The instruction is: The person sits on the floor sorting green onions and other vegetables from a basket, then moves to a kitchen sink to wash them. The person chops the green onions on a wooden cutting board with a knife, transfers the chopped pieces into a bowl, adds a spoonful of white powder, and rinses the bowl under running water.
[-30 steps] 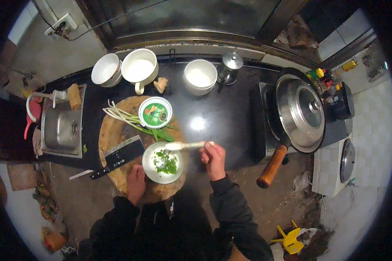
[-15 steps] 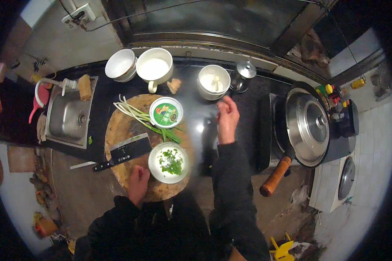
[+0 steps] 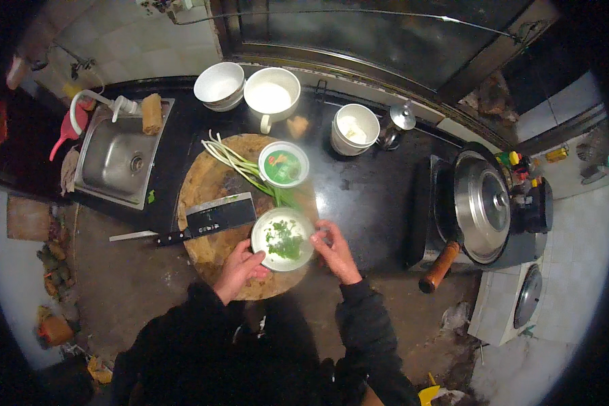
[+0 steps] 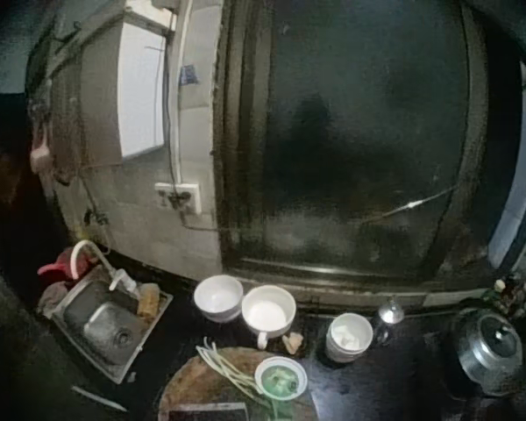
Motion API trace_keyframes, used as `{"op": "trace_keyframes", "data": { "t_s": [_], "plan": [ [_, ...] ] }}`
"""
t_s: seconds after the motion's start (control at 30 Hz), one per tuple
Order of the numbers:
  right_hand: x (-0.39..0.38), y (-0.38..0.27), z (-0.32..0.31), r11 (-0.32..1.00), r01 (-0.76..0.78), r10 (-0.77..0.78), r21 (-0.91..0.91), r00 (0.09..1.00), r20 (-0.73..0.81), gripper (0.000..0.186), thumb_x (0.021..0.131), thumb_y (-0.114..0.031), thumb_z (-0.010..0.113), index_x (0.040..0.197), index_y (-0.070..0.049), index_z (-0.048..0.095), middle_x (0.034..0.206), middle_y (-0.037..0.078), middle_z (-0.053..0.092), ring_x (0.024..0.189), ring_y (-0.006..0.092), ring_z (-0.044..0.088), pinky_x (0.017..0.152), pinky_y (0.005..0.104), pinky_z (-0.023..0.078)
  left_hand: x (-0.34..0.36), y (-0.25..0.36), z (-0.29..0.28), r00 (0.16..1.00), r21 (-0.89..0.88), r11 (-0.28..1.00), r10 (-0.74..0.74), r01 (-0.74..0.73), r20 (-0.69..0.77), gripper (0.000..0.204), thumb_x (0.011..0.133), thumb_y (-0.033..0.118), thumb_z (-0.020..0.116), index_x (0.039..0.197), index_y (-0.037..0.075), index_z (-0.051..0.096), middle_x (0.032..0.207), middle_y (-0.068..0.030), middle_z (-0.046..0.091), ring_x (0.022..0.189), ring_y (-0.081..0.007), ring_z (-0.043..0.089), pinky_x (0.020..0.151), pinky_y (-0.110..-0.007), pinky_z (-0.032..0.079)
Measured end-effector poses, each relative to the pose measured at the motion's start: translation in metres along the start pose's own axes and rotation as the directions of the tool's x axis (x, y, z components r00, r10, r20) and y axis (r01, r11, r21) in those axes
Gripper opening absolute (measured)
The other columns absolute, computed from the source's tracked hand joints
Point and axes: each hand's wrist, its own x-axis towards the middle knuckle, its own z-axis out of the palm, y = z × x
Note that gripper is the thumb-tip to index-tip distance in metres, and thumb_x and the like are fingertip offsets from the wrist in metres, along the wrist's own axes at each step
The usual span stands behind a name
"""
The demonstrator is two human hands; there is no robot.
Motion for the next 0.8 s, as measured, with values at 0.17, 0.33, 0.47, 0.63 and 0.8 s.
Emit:
{"op": "trace_keyframes", "data": {
  "t_s": [0.17,0.33,0.47,0.63,0.8],
  "plan": [
    [-0.021,0.004,0.038,0.984,0.164,-0.171,-0.064,0.976,-0.133,0.056,0.084,-0.006,0.062,0.137,-0.004,0.045,0.119,0.007,0.059,0.105,0.0160,0.057,0.082,0.0302,0.050,0.018,0.005,-0.003,0.993,-0.068,0.997,0.028,-0.020,0.115,0.055,0.089,0.001,0.049,0.141,0.003,0.031,0.124,-0.0153,0.056,0.105,-0.0245,0.063,0.082,-0.035,0.057],
    [-0.058,-0.025,0.100,0.947,0.318,-0.311,0.035,0.942,-0.128,0.059,0.074,0.003,0.056,0.133,0.002,0.048,0.123,0.009,0.058,0.114,0.0185,0.054,0.098,0.0308,0.042,-0.025,0.009,-0.060,0.990,-0.166,0.984,0.081,-0.061,0.118,0.078,0.085,0.006,0.059,0.149,-0.001,0.015,0.136,-0.0204,0.046,0.103,-0.0273,0.062,0.074,-0.037,0.059],
    [-0.068,-0.036,0.201,0.963,0.253,-0.254,0.093,0.967,0.001,0.062,0.073,0.002,0.055,0.134,0.000,0.046,0.123,0.008,0.057,0.114,0.0179,0.054,0.095,0.0298,0.044,-0.088,0.025,-0.156,0.975,-0.133,0.970,0.213,-0.204,0.058,0.069,0.081,0.014,0.066,0.141,0.008,0.031,0.123,-0.0142,0.053,0.104,-0.0215,0.058,0.074,-0.034,0.053],
    [-0.040,-0.025,0.366,0.946,0.319,-0.324,0.060,0.921,0.215,0.059,0.078,0.002,0.061,0.135,-0.002,0.045,0.125,0.010,0.056,0.115,0.0181,0.052,0.095,0.0313,0.045,-0.135,0.037,-0.294,0.932,-0.274,0.902,0.274,-0.334,-0.236,0.056,0.080,0.007,0.064,0.128,0.010,0.037,0.118,-0.0109,0.053,0.104,-0.0212,0.058,0.080,-0.036,0.051],
    [-0.007,-0.047,0.474,0.807,0.546,-0.429,-0.225,0.804,0.412,0.041,0.095,-0.023,0.061,0.128,-0.003,0.050,0.108,0.006,0.061,0.074,0.0079,0.058,0.054,0.0232,0.047,-0.164,0.058,-0.399,0.878,-0.482,0.748,0.290,-0.456,-0.381,0.044,0.083,0.002,0.059,0.122,0.011,0.040,0.124,-0.0129,0.050,0.115,-0.0279,0.054,0.093,-0.048,0.050]
  ]
}}
